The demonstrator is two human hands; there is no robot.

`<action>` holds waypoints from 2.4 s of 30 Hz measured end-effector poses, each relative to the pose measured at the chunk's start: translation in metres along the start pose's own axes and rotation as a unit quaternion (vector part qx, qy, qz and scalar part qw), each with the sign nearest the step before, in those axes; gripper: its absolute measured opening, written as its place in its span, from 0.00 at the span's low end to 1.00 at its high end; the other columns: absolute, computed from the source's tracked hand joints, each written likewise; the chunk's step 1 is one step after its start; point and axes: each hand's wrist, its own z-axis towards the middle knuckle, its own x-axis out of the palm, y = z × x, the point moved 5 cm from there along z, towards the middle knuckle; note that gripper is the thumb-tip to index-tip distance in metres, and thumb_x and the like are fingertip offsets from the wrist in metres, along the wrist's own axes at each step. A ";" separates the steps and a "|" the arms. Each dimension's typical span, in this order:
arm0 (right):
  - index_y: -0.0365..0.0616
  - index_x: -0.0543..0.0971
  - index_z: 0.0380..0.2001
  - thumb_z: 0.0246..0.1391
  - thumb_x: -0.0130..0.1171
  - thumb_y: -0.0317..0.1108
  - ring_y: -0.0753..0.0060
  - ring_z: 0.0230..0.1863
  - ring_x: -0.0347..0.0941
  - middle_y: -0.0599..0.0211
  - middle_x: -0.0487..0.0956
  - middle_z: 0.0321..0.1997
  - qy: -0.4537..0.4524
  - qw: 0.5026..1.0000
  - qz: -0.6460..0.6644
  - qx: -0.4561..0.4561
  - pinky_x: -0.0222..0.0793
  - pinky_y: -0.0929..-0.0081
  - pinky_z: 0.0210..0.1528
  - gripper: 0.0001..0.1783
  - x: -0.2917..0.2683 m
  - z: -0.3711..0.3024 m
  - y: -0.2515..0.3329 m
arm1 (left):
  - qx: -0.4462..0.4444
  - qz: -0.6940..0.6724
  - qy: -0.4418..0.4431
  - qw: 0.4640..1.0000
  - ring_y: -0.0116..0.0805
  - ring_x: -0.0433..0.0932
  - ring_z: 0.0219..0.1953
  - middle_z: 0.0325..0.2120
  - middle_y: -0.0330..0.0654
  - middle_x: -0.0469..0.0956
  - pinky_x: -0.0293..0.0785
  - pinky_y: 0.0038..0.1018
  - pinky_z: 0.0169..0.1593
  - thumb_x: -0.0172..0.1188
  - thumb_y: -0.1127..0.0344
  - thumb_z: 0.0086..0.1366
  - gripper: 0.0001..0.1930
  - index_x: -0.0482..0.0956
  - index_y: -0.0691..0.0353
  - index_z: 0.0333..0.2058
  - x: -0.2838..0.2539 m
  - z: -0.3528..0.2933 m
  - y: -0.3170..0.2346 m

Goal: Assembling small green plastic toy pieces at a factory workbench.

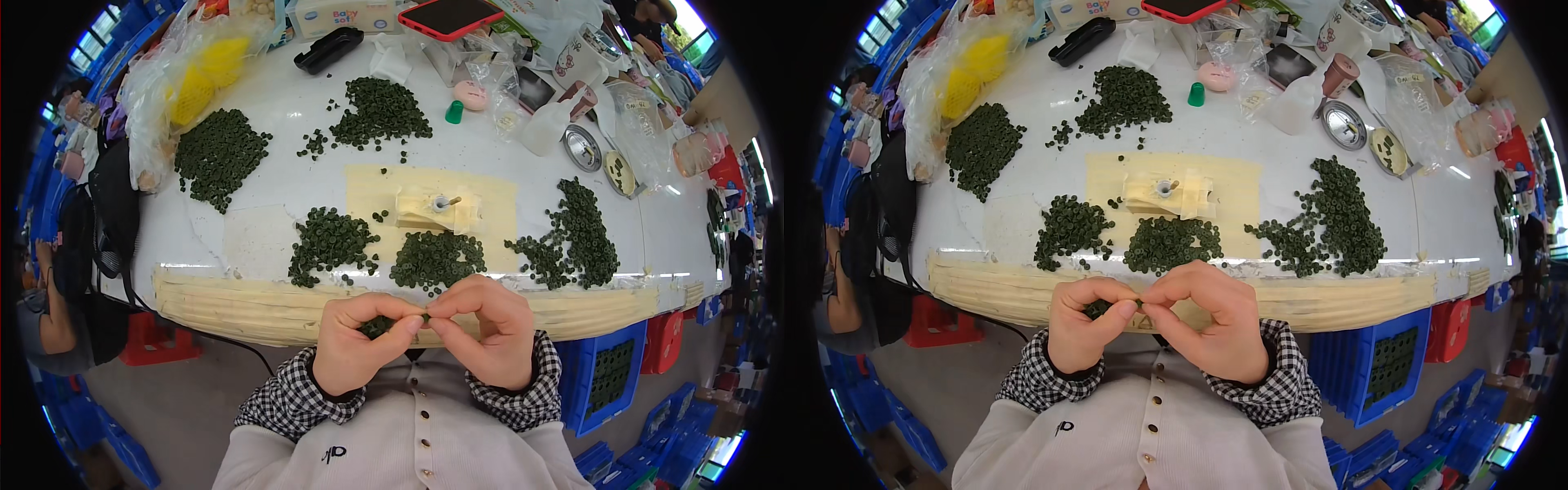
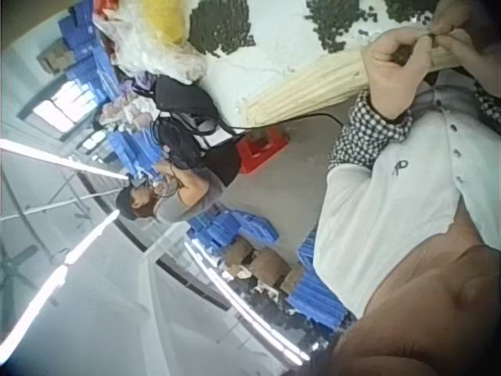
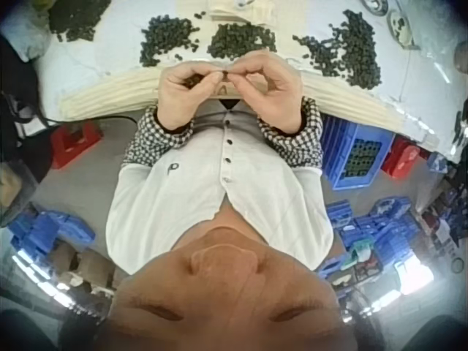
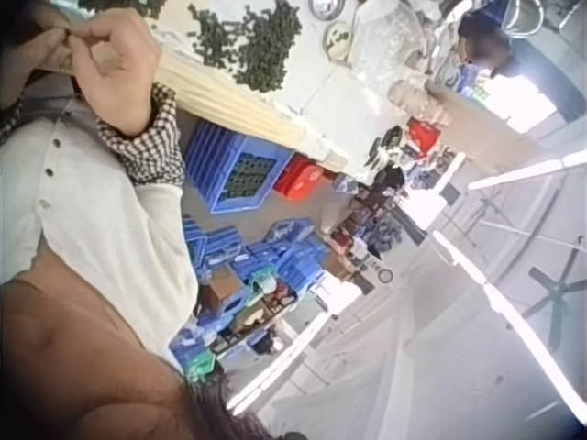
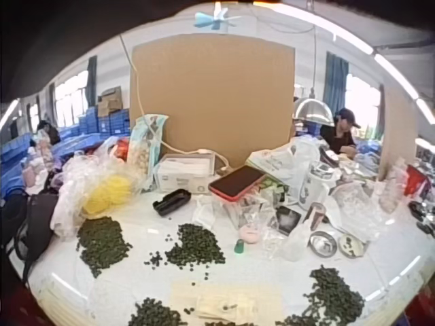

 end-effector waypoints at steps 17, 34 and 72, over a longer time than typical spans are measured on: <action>0.35 0.79 0.34 0.45 0.61 0.19 0.72 0.31 0.74 0.60 0.78 0.32 -0.045 0.999 -0.024 0.004 0.69 0.78 0.35 0.10 0.005 0.005 0.002 | -0.165 -0.411 -0.083 0.893 0.17 0.57 0.17 0.26 0.37 0.76 0.55 0.17 0.22 0.48 0.66 0.69 0.09 0.75 0.64 0.36 -0.017 -0.002 0.010; 0.43 0.80 0.30 0.35 0.67 0.23 0.66 0.27 0.68 0.69 0.74 0.27 -0.042 0.943 -0.288 -0.158 0.64 0.73 0.29 0.13 0.014 0.007 0.015 | -0.213 -0.476 0.042 0.852 0.42 0.55 0.65 0.62 0.52 0.56 0.56 0.34 0.65 0.32 0.65 0.72 0.23 0.51 0.69 0.63 0.012 0.007 0.004; 0.44 0.75 0.26 0.40 0.64 0.28 0.64 0.32 0.65 0.68 0.68 0.26 0.032 0.914 -0.400 -0.056 0.60 0.68 0.36 0.08 -0.006 0.004 -0.002 | -0.155 -0.388 0.033 0.908 0.17 0.59 0.20 0.32 0.44 0.79 0.58 0.16 0.24 0.59 0.71 0.62 0.08 0.77 0.64 0.40 -0.014 0.001 0.013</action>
